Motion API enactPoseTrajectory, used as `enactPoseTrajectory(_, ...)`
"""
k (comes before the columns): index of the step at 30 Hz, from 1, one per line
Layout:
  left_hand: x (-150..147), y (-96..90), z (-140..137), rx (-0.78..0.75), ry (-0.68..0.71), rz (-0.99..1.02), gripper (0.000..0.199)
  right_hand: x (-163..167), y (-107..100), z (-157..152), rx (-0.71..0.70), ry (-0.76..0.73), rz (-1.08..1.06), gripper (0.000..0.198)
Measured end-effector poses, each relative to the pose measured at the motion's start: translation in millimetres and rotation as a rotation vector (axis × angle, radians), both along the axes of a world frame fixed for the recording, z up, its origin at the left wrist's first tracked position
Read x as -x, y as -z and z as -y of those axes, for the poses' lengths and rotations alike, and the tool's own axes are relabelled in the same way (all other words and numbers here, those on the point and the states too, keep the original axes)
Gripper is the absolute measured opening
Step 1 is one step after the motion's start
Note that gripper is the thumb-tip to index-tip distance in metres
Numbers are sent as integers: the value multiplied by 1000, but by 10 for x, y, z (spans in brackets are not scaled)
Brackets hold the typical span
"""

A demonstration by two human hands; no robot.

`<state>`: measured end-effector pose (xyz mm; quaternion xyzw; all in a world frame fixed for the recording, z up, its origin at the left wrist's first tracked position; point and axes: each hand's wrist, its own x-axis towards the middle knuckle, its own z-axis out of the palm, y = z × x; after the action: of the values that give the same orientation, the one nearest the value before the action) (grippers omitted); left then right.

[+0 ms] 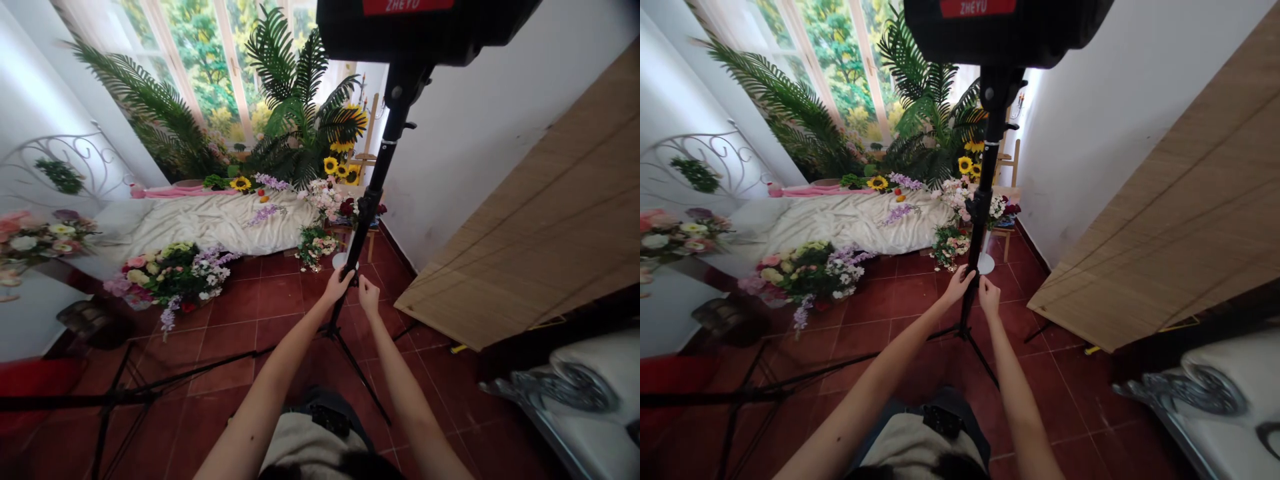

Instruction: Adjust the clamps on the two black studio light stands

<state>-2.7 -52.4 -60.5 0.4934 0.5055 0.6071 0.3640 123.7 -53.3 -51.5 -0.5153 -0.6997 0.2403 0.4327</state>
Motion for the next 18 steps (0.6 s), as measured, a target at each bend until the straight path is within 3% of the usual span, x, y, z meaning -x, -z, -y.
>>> enactPoseTrajectory(2,174,226,266,74,-1,-2,37,40,-6,39,-12,72,10,67)
enactPoseTrajectory(5,611,661,875,286,39,-40,33,106,-3,91,-19,179,39,70)
enactPoseTrajectory(8,1245,1041,1691,587,20,-25,26,162,36,134,-20,279,68,70)
enactPoseTrajectory(10,1749,1171,2315,770,-42,-35,25,179,80,164,-23,354,129,69)
enactPoseTrajectory(12,2287,1173,2983,916,-188,-69,23,184,124,197,-13,429,218,70)
enactPoseTrajectory(14,2825,1064,3671,973,-433,-132,22,198,149,240,-25,497,293,69)
enactPoseTrajectory(17,3599,798,4662,995,-730,-157,24,316,133,352,-50,498,287,62)
enactPoseTrajectory(18,3850,705,4967,1005,-812,-154,24,398,119,408,-64,425,265,59)
